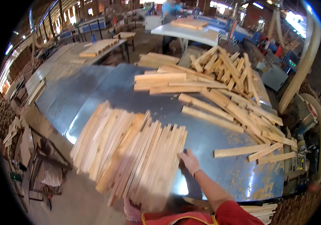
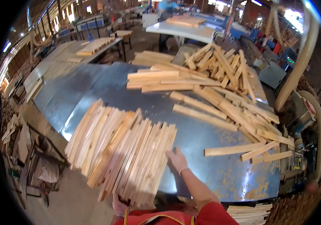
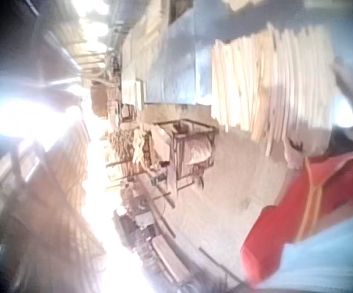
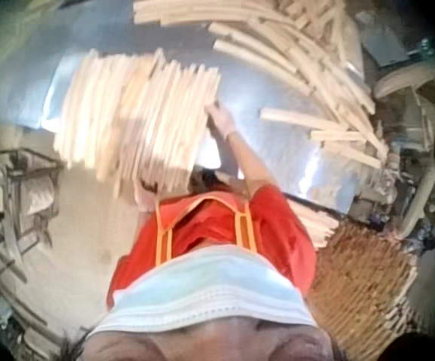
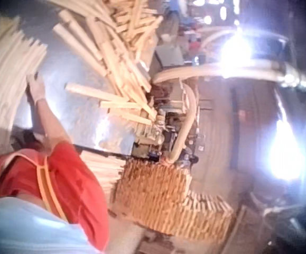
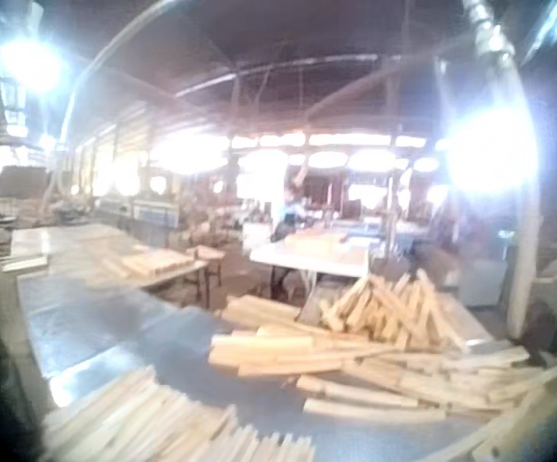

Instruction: The person repeatedly picks up individual wooden planks from a large pile on a metal table and stacks them into a neat pile. The person wears gloves and a red shirt while performing this repetitive sorting task in a workshop environment.

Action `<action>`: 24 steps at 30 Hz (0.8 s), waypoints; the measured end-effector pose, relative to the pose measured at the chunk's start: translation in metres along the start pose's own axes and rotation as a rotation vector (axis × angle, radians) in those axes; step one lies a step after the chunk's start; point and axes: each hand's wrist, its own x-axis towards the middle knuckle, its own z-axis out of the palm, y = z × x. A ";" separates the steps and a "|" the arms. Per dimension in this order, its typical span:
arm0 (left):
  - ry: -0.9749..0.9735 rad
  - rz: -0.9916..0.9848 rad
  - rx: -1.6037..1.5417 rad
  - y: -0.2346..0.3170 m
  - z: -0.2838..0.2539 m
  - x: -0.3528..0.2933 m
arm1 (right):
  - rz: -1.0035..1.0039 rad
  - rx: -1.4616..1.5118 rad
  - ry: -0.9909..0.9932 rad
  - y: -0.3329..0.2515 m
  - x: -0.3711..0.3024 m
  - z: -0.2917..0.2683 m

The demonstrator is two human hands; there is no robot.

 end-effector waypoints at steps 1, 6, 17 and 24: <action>-0.039 -0.006 0.058 -0.012 -0.005 0.003 | 0.045 0.057 -0.004 0.007 0.002 -0.010; -0.321 -0.145 0.566 -0.007 0.049 -0.028 | 0.055 0.078 0.025 -0.014 -0.008 -0.031; -0.140 0.385 1.821 -0.014 0.264 0.143 | 0.049 -0.312 -0.334 -0.001 0.062 -0.066; -0.256 0.457 1.662 -0.027 0.318 0.100 | 0.119 -0.087 -0.131 -0.011 0.045 -0.085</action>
